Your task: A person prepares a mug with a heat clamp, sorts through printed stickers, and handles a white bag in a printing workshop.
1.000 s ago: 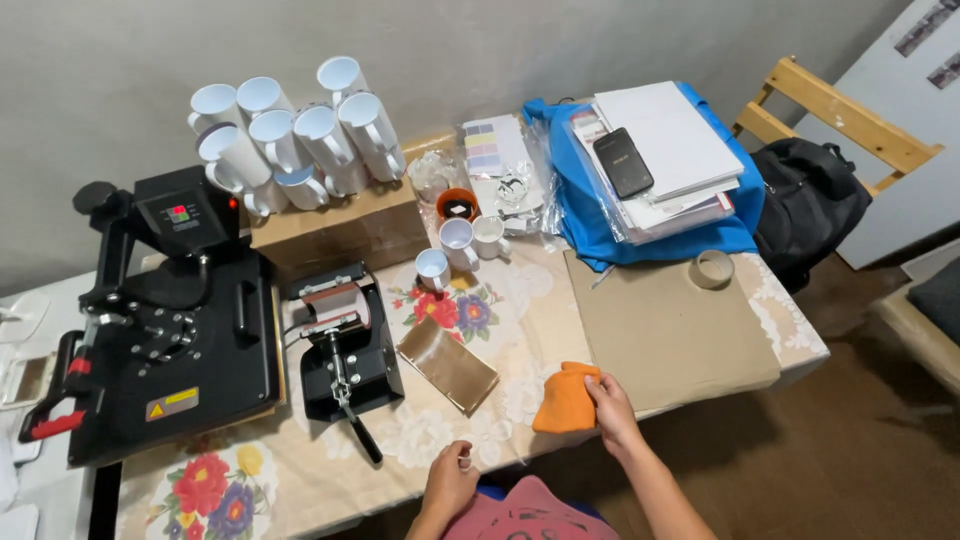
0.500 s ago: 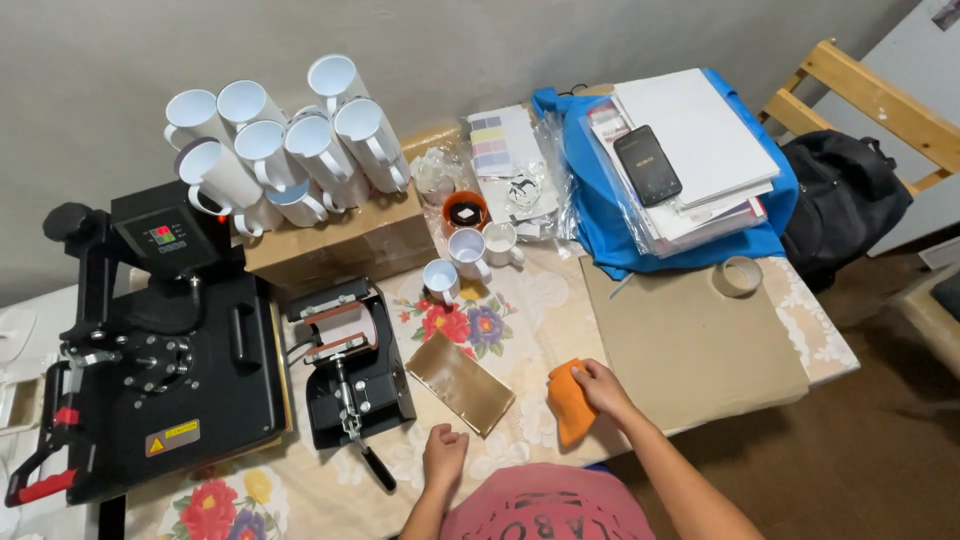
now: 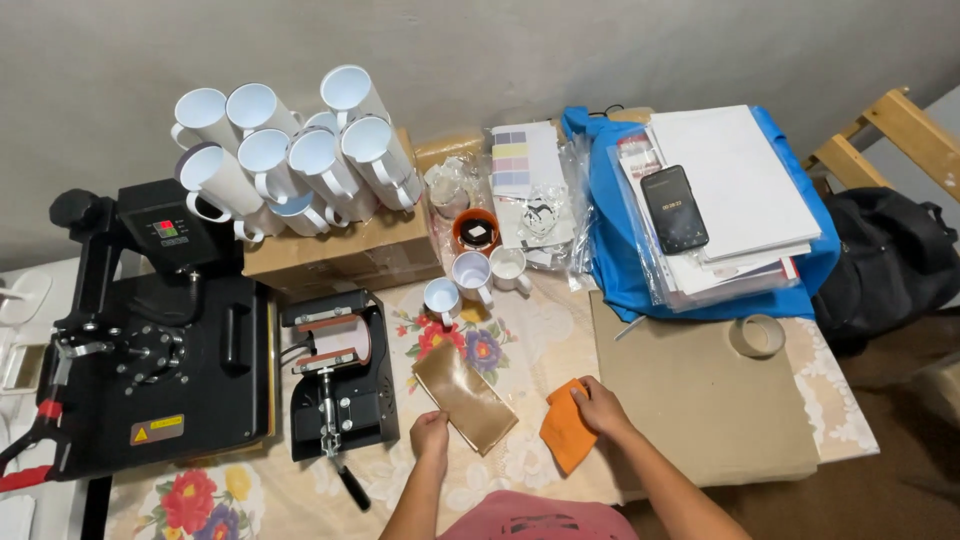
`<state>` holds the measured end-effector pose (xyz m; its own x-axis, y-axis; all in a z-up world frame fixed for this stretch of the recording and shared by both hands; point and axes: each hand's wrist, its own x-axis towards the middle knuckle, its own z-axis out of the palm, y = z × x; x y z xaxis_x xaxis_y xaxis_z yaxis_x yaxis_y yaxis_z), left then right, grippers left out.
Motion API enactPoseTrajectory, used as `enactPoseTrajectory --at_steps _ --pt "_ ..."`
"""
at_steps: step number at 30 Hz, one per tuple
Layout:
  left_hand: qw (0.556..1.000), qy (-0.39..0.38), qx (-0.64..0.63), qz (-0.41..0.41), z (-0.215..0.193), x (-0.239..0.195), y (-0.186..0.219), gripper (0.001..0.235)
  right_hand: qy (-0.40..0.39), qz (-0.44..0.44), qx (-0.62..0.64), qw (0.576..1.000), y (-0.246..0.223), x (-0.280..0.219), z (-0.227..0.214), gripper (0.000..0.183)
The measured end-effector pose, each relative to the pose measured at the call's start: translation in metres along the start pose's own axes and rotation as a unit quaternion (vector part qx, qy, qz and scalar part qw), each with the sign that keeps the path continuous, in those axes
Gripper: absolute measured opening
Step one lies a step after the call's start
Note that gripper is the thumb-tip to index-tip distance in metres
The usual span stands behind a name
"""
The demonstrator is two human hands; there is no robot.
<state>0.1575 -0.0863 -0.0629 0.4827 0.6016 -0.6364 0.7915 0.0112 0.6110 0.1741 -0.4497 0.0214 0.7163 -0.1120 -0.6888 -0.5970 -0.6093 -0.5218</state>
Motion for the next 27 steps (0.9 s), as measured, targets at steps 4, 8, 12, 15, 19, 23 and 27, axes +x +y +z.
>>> enactPoseTrajectory --at_steps 4,8,12,15,19,23,27 --pt "0.998 -0.021 -0.007 0.065 0.013 0.013 -0.001 0.018 0.017 -0.004 0.007 1.000 0.016 0.012 -0.012 0.049" --pt "0.996 -0.027 -0.041 0.072 0.017 0.011 -0.001 0.010 0.022 -0.007 0.022 0.999 0.031 0.021 -0.020 0.053" --pt "0.984 -0.078 -0.130 0.093 0.013 0.006 -0.006 0.009 0.096 -0.013 0.051 0.994 0.042 0.038 -0.024 0.046" --pt "0.986 -0.074 -0.014 0.146 0.007 0.006 -0.019 0.014 0.168 -0.061 0.040 0.983 0.035 0.037 -0.020 0.043" --pt "0.974 -0.088 0.106 0.182 0.001 -0.002 -0.028 0.013 0.197 -0.202 0.021 0.959 -0.006 0.025 -0.005 0.037" --pt "0.971 -0.066 0.114 0.202 -0.003 -0.019 -0.030 0.025 0.048 -0.262 0.030 0.964 -0.079 0.023 0.017 0.018" --pt "0.981 -0.062 0.105 0.154 -0.007 -0.031 -0.041 0.043 -0.040 -0.356 0.013 0.934 -0.142 0.038 0.050 0.034"
